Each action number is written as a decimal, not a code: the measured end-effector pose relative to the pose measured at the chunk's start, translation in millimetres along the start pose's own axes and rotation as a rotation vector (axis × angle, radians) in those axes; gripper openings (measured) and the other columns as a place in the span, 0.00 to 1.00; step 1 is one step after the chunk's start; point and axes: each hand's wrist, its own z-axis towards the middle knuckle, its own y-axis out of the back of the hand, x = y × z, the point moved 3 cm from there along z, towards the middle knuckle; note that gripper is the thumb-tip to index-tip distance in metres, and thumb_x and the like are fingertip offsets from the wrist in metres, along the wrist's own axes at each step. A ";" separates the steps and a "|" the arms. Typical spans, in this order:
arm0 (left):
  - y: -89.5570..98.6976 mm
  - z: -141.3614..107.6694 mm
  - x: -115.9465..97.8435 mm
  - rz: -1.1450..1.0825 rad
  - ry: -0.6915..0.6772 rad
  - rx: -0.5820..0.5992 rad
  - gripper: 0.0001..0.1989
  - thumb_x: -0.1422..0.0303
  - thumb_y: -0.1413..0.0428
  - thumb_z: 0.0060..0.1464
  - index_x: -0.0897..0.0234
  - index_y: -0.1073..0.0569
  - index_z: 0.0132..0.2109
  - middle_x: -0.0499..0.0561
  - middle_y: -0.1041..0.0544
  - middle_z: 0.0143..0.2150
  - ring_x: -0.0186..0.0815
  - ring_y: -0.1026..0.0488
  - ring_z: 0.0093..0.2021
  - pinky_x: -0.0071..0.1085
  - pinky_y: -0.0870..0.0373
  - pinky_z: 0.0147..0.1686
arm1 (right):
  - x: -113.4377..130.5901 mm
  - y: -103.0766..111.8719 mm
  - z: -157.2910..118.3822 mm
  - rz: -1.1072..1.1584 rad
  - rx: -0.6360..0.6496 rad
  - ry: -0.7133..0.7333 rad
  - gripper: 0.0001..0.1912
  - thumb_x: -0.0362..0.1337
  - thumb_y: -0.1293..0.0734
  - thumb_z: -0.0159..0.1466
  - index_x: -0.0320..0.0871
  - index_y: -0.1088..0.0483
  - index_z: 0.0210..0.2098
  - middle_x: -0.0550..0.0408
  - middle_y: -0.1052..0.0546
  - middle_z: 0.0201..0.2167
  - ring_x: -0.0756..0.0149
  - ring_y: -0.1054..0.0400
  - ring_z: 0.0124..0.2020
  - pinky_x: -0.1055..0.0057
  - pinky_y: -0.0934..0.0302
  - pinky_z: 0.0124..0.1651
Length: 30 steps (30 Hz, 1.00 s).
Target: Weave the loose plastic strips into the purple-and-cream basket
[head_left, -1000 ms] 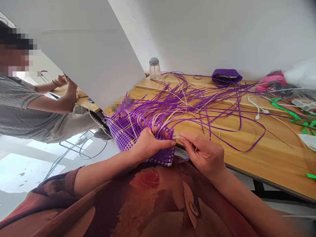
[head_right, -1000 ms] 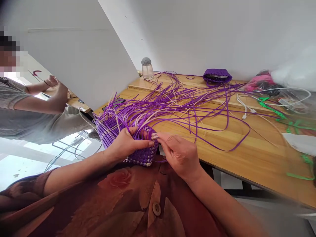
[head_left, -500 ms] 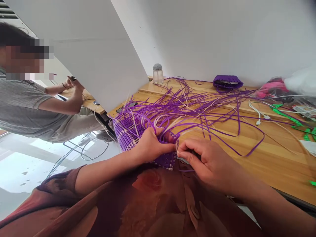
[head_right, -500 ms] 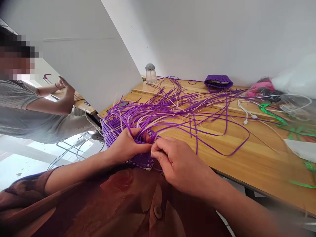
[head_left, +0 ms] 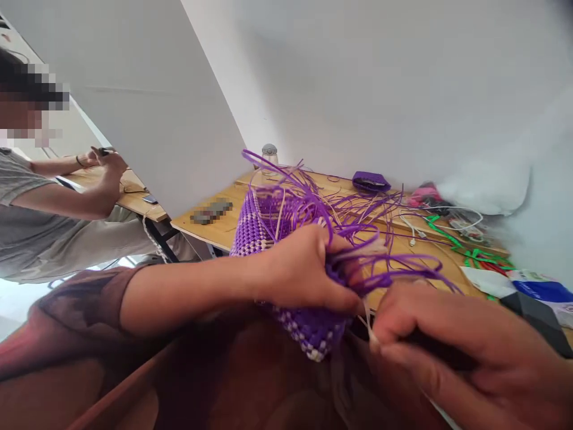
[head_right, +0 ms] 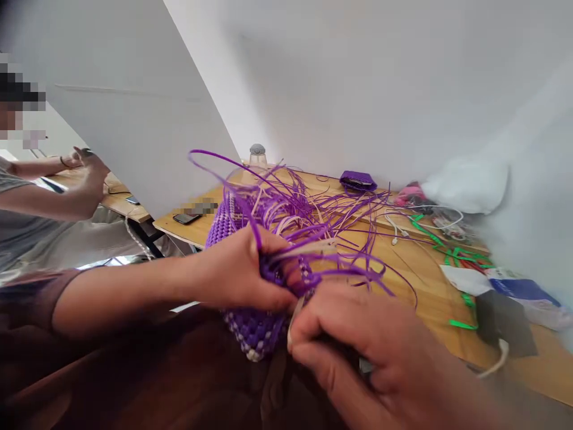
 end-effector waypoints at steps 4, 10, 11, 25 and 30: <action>14.0 12.9 3.0 -0.127 0.099 -0.060 0.14 0.68 0.30 0.36 0.66 0.24 0.31 0.45 0.26 0.27 0.29 0.31 0.27 0.26 0.33 0.30 | 5.3 29.4 45.0 -0.228 -0.252 0.099 0.01 0.35 0.31 0.63 0.47 0.27 0.34 0.59 0.25 0.29 0.71 0.33 0.29 0.73 0.41 0.31; 22.4 -1.4 17.2 -0.351 0.173 -0.120 0.14 0.71 0.28 0.34 0.66 0.23 0.30 0.47 0.23 0.27 0.31 0.27 0.27 0.30 0.27 0.34 | -23.4 30.7 98.6 0.104 -0.197 0.017 0.05 0.38 0.32 0.64 0.44 0.27 0.33 0.58 0.24 0.28 0.71 0.34 0.27 0.73 0.41 0.28; 25.2 -4.1 17.7 -0.366 0.177 -0.150 0.13 0.71 0.28 0.34 0.66 0.23 0.29 0.47 0.23 0.26 0.31 0.27 0.26 0.30 0.28 0.33 | -26.4 28.5 99.3 0.112 -0.196 0.009 0.05 0.38 0.32 0.64 0.44 0.27 0.33 0.58 0.25 0.27 0.71 0.34 0.26 0.73 0.41 0.27; 30.8 -1.6 25.6 -0.437 0.118 -0.387 0.14 0.73 0.28 0.33 0.66 0.26 0.26 0.45 0.24 0.24 0.28 0.28 0.24 0.27 0.27 0.31 | 2.7 11.9 51.8 -0.736 -0.395 0.210 0.10 0.27 0.39 0.63 0.44 0.29 0.40 0.50 0.23 0.36 0.59 0.29 0.35 0.64 0.40 0.37; 28.1 -2.3 28.6 -0.476 0.139 -0.441 0.14 0.73 0.28 0.33 0.67 0.26 0.27 0.46 0.24 0.25 0.29 0.27 0.26 0.28 0.27 0.32 | -4.6 -3.1 51.4 -0.523 -0.372 0.025 0.08 0.28 0.38 0.65 0.45 0.29 0.38 0.57 0.25 0.31 0.66 0.32 0.29 0.68 0.45 0.31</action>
